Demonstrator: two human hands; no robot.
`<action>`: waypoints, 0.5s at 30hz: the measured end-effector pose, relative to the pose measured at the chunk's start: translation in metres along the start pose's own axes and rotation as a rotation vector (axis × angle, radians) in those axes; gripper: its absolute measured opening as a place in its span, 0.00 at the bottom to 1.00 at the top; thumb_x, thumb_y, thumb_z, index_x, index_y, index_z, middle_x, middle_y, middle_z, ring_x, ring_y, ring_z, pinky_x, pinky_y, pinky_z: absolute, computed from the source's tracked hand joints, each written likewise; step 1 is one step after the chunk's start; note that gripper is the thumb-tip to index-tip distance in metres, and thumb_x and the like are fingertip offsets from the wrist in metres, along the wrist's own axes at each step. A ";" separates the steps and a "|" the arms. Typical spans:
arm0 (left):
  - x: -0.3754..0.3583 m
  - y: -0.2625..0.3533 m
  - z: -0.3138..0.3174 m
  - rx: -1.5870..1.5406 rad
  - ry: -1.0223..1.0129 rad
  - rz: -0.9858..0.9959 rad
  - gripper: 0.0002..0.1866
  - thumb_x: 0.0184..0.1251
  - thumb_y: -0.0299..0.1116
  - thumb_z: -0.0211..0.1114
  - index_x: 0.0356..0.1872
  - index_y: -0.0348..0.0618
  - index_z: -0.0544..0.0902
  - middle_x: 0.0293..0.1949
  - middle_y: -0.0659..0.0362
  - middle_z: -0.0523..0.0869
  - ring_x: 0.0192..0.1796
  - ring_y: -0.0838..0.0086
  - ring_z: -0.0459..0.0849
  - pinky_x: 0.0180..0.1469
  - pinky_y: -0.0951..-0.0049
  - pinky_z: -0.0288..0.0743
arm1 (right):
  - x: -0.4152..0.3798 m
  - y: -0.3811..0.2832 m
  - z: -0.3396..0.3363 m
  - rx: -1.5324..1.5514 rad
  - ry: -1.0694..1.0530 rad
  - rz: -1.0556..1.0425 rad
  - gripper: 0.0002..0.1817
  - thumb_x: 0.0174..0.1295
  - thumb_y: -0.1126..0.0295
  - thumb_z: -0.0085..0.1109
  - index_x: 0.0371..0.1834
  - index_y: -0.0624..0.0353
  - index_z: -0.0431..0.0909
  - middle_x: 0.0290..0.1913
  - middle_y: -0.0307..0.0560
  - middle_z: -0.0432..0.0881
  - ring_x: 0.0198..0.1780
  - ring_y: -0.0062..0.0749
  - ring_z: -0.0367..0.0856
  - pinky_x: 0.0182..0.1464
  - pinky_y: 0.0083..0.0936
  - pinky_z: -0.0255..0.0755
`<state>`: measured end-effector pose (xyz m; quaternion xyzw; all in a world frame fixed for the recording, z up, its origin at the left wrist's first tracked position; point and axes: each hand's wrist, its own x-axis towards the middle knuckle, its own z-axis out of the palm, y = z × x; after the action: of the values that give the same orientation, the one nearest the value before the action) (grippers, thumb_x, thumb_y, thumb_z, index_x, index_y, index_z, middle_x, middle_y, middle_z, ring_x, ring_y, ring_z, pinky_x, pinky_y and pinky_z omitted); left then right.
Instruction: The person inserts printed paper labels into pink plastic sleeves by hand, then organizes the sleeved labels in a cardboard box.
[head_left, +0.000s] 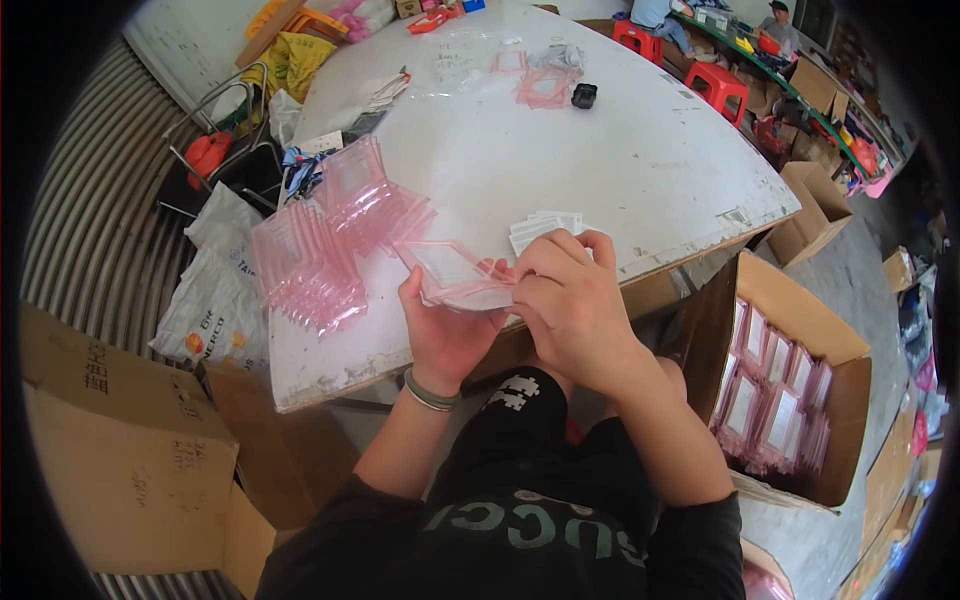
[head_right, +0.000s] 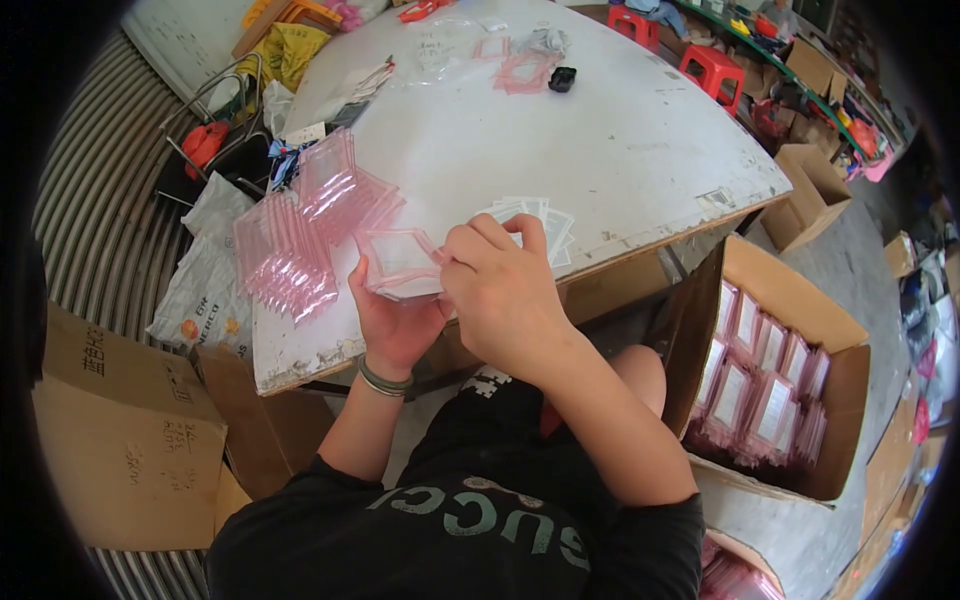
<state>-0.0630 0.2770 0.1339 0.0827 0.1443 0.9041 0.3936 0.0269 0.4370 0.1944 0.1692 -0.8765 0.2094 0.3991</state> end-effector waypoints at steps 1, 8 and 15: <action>0.000 0.000 0.000 0.004 0.018 0.002 0.34 0.72 0.63 0.47 0.60 0.44 0.77 0.56 0.51 0.81 0.63 0.58 0.77 0.69 0.53 0.69 | -0.001 0.000 0.002 0.017 0.028 0.011 0.05 0.42 0.76 0.64 0.22 0.57 0.77 0.37 0.40 0.76 0.44 0.37 0.76 0.52 0.41 0.63; 0.002 0.004 -0.008 0.073 0.025 0.044 0.34 0.73 0.62 0.47 0.60 0.41 0.77 0.56 0.49 0.81 0.64 0.56 0.77 0.70 0.49 0.67 | -0.015 -0.002 -0.003 0.220 -0.090 0.072 0.06 0.51 0.74 0.68 0.27 0.57 0.78 0.34 0.40 0.78 0.39 0.37 0.77 0.47 0.34 0.64; 0.000 0.003 -0.014 -0.038 -0.021 0.008 0.42 0.69 0.68 0.50 0.70 0.41 0.70 0.64 0.43 0.76 0.68 0.51 0.73 0.73 0.49 0.65 | -0.007 0.005 -0.031 0.279 0.053 0.115 0.04 0.55 0.78 0.67 0.33 0.59 0.83 0.34 0.43 0.85 0.36 0.40 0.81 0.43 0.34 0.68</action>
<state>-0.0691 0.2727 0.1216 0.0852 0.1227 0.9073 0.3930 0.0486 0.4575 0.2057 0.1671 -0.8363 0.3559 0.3821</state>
